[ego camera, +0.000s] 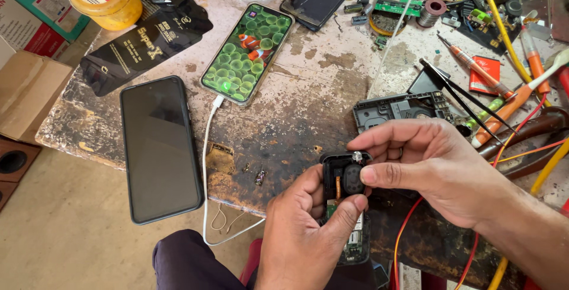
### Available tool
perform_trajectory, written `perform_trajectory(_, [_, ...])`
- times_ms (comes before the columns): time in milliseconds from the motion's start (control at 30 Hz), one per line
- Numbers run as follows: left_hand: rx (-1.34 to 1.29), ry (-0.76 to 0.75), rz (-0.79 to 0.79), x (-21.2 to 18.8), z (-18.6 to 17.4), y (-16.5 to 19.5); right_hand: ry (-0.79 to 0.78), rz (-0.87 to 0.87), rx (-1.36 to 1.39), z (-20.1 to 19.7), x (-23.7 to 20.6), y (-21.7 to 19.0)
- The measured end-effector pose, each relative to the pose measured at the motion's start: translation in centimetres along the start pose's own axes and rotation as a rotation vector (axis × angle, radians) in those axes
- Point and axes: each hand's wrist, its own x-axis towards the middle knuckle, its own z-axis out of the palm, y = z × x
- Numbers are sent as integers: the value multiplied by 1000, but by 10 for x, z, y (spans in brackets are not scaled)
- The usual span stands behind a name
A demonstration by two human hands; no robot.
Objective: The person disassembles a feature phone on a cluttered repair bench, prying off the back cover and lifting out the internal board with tweezers and a screwdriver. They press the keypad to test the phone, then use a screwdriver to work on the phone's internal components and reattach parts.
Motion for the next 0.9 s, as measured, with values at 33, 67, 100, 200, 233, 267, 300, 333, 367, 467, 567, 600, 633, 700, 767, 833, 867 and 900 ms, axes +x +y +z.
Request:
perform_trajectory(33, [7,-3,2,0,0,-1,14,20,5,0,1,0])
perform_trajectory(67, [13,-5,3,0,0,-2,28,42,10,0,1,0])
perform_trajectory(100, [-40,-31,13,0,-1,-2,43,61,14,0,2,0])
perform_trajectory(200, [-169,-93,21,2,-6,-3,-24,65,20,-1,5,0])
perform_trajectory(233, [-193,-103,5,3,-8,-3,-37,69,31,-1,6,0])
perform_trajectory(267, [-218,-111,-10,4,-9,-3,-51,74,41,-1,6,-1])
perform_trajectory(300, [-237,-115,-20,4,-10,-3,-66,79,51,-1,6,-2])
perform_trajectory(333, [-256,-118,-30,4,-12,-3,-68,86,38,-1,6,-3])
perform_trajectory(367, [-275,-121,-39,4,-13,-3,-70,92,25,-2,6,-5])
perform_trajectory(467, [-289,-126,-69,4,-14,-1,-139,87,35,-1,5,-9])
perform_trajectory(567, [-275,-140,-82,3,-14,0,-148,102,37,0,6,-9])
perform_trajectory(600, [-266,-147,-67,3,-14,0,-135,114,32,0,6,-8])
perform_trajectory(633, [-257,-157,-52,3,-14,0,-124,111,11,0,7,-8])
perform_trajectory(700, [-252,-168,-42,3,-13,1,-101,107,-33,0,7,-6])
perform_trajectory(767, [-257,-173,-45,3,-14,2,-121,85,-35,0,7,-5])
perform_trajectory(833, [-266,-164,-72,3,-14,2,-136,67,-22,1,6,-4])
perform_trajectory(867, [-270,-160,-82,3,-14,3,-141,55,-9,2,5,-4])
perform_trajectory(900, [-264,-149,-89,3,-14,3,-146,45,5,3,5,-4])
